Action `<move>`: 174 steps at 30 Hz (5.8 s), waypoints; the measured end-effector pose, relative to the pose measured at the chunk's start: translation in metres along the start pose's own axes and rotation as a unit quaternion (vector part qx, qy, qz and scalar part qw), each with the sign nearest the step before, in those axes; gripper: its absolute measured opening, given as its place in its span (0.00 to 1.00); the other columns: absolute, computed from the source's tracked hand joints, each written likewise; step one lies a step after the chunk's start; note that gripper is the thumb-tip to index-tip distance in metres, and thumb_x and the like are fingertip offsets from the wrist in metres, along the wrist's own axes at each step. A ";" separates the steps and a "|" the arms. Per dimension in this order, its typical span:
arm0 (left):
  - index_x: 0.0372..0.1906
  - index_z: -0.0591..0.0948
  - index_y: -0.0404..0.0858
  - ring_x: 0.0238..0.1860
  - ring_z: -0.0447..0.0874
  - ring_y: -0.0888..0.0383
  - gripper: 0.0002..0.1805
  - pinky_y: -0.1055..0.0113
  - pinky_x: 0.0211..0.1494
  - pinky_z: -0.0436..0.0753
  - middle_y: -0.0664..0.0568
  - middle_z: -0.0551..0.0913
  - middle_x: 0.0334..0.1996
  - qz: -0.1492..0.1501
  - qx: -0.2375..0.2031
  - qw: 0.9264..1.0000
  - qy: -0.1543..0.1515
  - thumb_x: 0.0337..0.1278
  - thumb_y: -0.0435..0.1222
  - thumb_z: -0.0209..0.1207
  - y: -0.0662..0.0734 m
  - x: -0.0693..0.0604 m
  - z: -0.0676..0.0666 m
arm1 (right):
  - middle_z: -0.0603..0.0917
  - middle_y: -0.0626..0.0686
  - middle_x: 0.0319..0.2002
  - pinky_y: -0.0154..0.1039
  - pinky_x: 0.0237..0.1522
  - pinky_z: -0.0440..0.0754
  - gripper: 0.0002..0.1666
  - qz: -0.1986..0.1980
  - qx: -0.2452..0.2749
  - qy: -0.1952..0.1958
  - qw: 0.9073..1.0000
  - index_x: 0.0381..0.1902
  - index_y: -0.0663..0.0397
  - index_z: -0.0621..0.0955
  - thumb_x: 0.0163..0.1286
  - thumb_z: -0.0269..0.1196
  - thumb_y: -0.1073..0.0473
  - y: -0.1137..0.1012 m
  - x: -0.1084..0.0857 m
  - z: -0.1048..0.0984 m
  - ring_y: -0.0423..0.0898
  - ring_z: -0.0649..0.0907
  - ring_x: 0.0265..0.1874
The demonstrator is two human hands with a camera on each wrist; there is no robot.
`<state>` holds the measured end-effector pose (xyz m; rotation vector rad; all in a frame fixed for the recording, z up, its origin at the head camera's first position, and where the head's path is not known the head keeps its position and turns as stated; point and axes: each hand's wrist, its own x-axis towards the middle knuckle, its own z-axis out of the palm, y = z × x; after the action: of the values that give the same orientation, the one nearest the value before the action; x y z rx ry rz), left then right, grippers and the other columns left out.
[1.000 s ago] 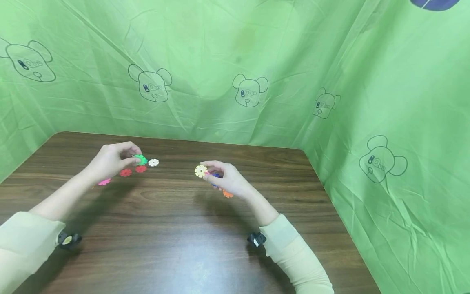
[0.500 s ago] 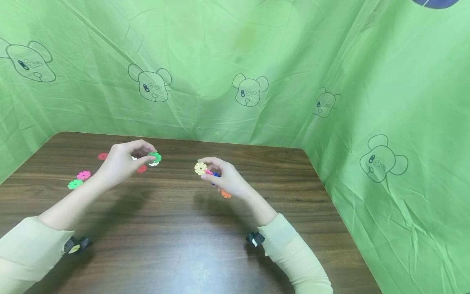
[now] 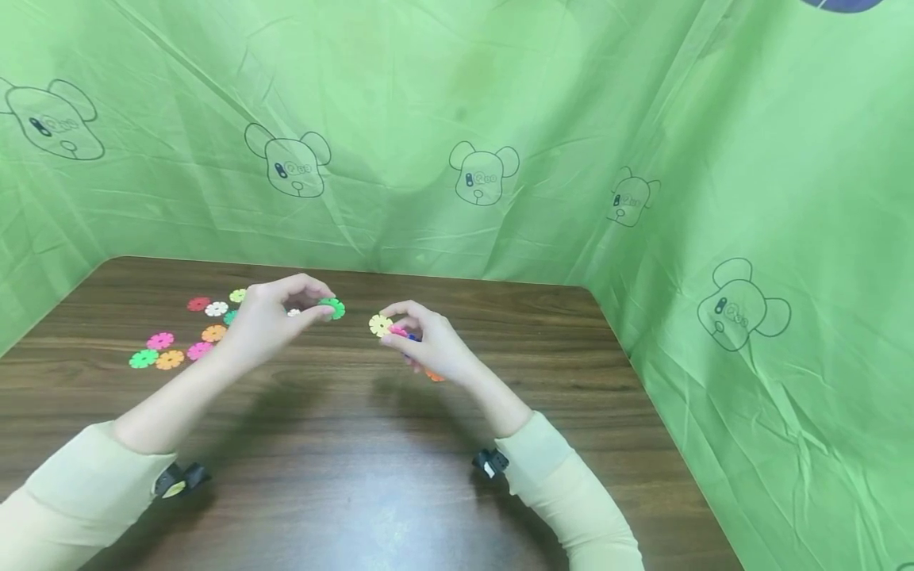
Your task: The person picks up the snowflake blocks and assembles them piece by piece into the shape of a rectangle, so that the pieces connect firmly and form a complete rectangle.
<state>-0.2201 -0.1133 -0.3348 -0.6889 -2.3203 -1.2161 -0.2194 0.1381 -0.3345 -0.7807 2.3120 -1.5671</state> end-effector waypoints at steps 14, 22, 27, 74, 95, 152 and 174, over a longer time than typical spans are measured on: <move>0.34 0.82 0.44 0.27 0.82 0.65 0.09 0.72 0.30 0.80 0.58 0.86 0.28 0.013 -0.040 0.999 -0.012 0.46 0.33 0.69 0.005 0.000 0.022 | 0.85 0.49 0.29 0.52 0.16 0.76 0.18 -0.019 -0.038 0.003 0.999 0.52 0.44 0.77 0.64 0.65 0.56 0.013 0.007 0.004 0.46 0.74 0.12; 0.34 0.82 0.43 0.27 0.82 0.65 0.09 0.72 0.31 0.80 0.57 0.86 0.28 0.009 -0.035 0.999 -0.011 0.46 0.32 0.69 0.007 -0.001 0.023 | 0.85 0.49 0.28 0.41 0.13 0.75 0.18 -0.020 -0.047 0.000 0.999 0.51 0.44 0.78 0.63 0.65 0.55 0.012 0.007 0.005 0.46 0.76 0.13; 0.34 0.82 0.43 0.28 0.82 0.65 0.09 0.72 0.31 0.80 0.57 0.86 0.28 0.009 -0.032 0.999 -0.009 0.45 0.32 0.70 0.007 -0.001 0.022 | 0.85 0.50 0.28 0.40 0.12 0.73 0.18 -0.017 -0.046 -0.001 0.999 0.52 0.46 0.78 0.64 0.65 0.56 0.008 0.006 0.006 0.50 0.76 0.14; 0.31 0.85 0.40 0.24 0.84 0.64 0.07 0.74 0.21 0.76 0.54 0.88 0.27 -0.016 -0.092 0.992 0.080 0.42 0.30 0.71 0.012 -0.010 0.038 | 0.87 0.60 0.32 0.30 0.17 0.71 0.15 -0.064 -0.053 0.013 0.996 0.51 0.64 0.79 0.66 0.60 0.67 -0.021 -0.004 0.013 0.52 0.74 0.16; 0.54 0.79 0.46 0.50 0.81 0.53 0.23 0.53 0.54 0.77 0.53 0.83 0.49 -0.066 -0.018 0.996 -0.050 0.51 0.41 0.68 -0.028 -0.008 0.002 | 0.83 0.60 0.38 0.37 0.20 0.78 0.19 0.004 -0.041 -0.005 0.999 0.53 0.60 0.71 0.65 0.62 0.65 -0.011 -0.007 0.007 0.49 0.78 0.21; 0.35 0.82 0.36 0.46 0.77 0.44 0.10 0.46 0.53 0.72 0.44 0.81 0.38 -0.087 0.189 0.943 -0.261 0.47 0.34 0.69 -0.179 -0.012 -0.040 | 0.82 0.51 0.28 0.35 0.18 0.73 0.17 0.033 -0.019 0.017 0.999 0.56 0.44 0.76 0.72 0.55 0.51 0.029 -0.001 -0.003 0.43 0.79 0.23; 0.32 0.77 0.36 0.34 0.75 0.53 0.11 0.58 0.39 0.75 0.51 0.78 0.28 -0.123 0.124 0.948 -0.268 0.46 0.28 0.68 -0.172 -0.010 -0.039 | 0.77 0.54 0.23 0.31 0.19 0.70 0.18 -0.018 -0.035 0.016 0.999 0.55 0.53 0.76 0.68 0.60 0.62 0.023 -0.004 0.000 0.47 0.73 0.19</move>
<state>-0.3105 -0.2328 -0.4279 -0.7209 -3.0223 -0.8777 -0.2230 0.1471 -0.3557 -0.8230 2.4008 -1.5305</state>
